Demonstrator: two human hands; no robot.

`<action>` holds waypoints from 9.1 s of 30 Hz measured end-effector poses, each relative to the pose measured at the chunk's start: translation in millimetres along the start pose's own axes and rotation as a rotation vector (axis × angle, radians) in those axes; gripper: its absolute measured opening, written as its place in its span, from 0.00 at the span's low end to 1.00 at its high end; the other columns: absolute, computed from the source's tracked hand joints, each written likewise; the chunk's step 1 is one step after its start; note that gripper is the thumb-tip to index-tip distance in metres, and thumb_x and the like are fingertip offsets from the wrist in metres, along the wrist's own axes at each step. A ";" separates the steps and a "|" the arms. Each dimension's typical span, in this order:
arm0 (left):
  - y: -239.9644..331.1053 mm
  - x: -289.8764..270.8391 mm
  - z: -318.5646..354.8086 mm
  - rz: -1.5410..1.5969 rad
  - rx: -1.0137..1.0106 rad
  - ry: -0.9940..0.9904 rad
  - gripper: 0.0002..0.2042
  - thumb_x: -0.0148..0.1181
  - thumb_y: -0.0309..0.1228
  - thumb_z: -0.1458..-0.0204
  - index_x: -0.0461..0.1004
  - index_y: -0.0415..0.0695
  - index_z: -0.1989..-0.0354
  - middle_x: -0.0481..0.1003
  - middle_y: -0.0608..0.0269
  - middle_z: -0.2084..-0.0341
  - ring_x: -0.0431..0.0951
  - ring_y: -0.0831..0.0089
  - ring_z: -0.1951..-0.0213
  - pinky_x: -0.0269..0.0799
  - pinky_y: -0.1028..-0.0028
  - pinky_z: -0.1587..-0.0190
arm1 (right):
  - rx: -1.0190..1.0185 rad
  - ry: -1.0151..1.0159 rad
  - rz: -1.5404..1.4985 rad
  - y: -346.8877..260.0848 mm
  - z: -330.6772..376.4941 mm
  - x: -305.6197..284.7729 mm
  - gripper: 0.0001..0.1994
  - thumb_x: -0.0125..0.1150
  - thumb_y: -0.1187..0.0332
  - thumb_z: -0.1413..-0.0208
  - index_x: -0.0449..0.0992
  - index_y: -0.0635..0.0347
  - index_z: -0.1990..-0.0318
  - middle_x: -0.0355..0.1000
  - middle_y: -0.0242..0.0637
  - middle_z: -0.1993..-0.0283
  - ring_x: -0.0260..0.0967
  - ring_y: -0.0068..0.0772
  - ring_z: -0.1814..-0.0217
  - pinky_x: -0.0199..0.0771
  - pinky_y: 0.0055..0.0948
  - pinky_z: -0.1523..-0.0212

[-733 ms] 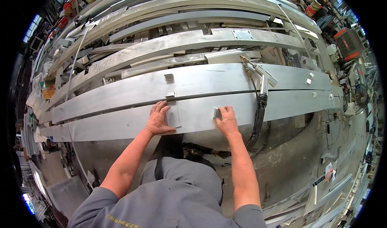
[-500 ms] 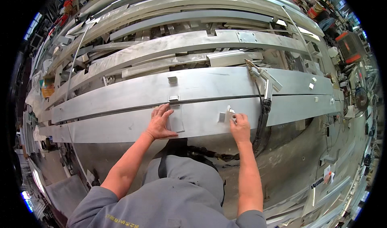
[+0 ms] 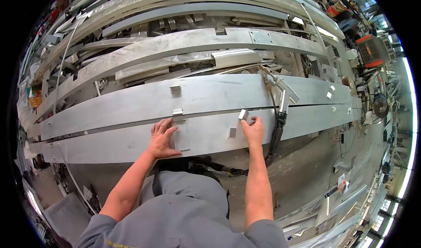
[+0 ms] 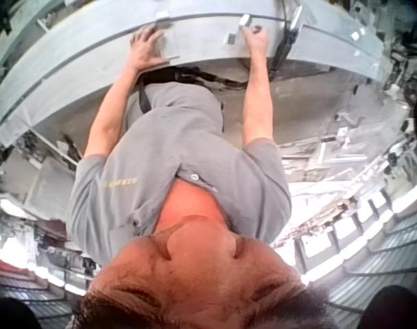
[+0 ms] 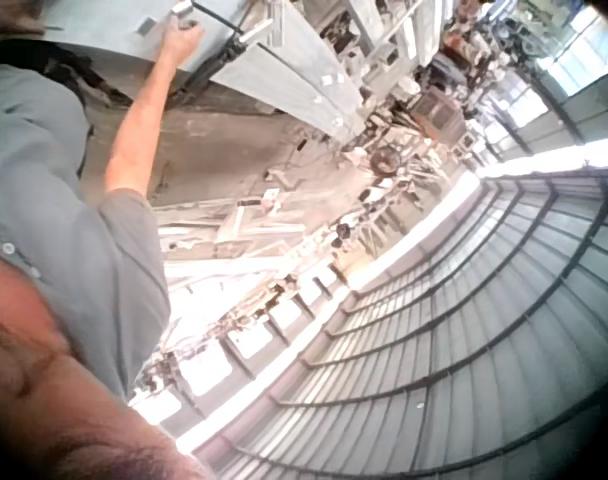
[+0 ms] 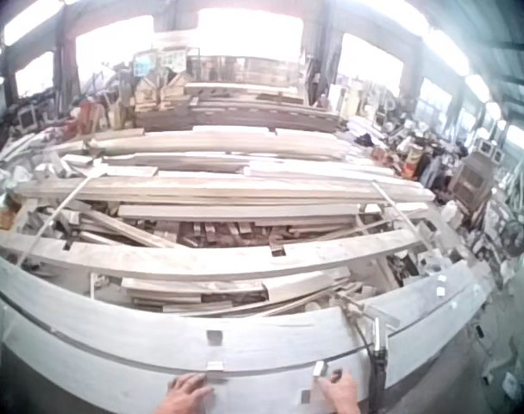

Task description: The person welds small metal brackets onto long metal beams using a handheld welding gun. They repeatedly place brackets, align them, and weld them in place, then move to the next position along the beam.

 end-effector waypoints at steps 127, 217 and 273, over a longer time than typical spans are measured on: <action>-24.9 7.9 -25.6 0.237 -0.141 0.479 0.15 0.71 0.23 0.60 0.75 0.51 0.63 0.77 0.70 0.68 0.76 0.66 0.59 0.64 0.65 0.49 | -0.782 -0.352 0.063 -162.6 86.2 132.0 0.09 0.66 0.64 0.48 0.81 0.50 0.59 0.73 0.38 0.63 0.76 0.44 0.64 0.77 0.42 0.64; -22.2 10.3 -27.1 0.188 -0.089 0.484 0.14 0.71 0.24 0.59 0.78 0.49 0.63 0.75 0.71 0.73 0.75 0.67 0.58 0.64 0.64 0.50 | 0.153 -0.718 -0.759 -52.3 217.3 12.7 0.21 0.57 0.51 0.33 0.75 0.66 0.59 0.74 0.34 0.69 0.71 0.26 0.66 0.71 0.29 0.64; -35.6 -11.0 -4.4 0.359 0.010 0.407 0.22 0.73 0.28 0.57 0.69 0.46 0.55 0.77 0.59 0.49 0.73 0.57 0.47 0.63 0.57 0.40 | 0.191 -0.503 -1.081 -106.0 299.0 -27.8 0.27 0.69 0.57 0.41 0.71 0.70 0.44 0.76 0.46 0.63 0.78 0.37 0.66 0.83 0.37 0.64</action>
Point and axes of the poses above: each hand's wrist, its own z-axis away from the middle knuckle, its own x-axis out of the palm, y = z × x, the point moved 6 cm from there along -z, towards the middle knuckle
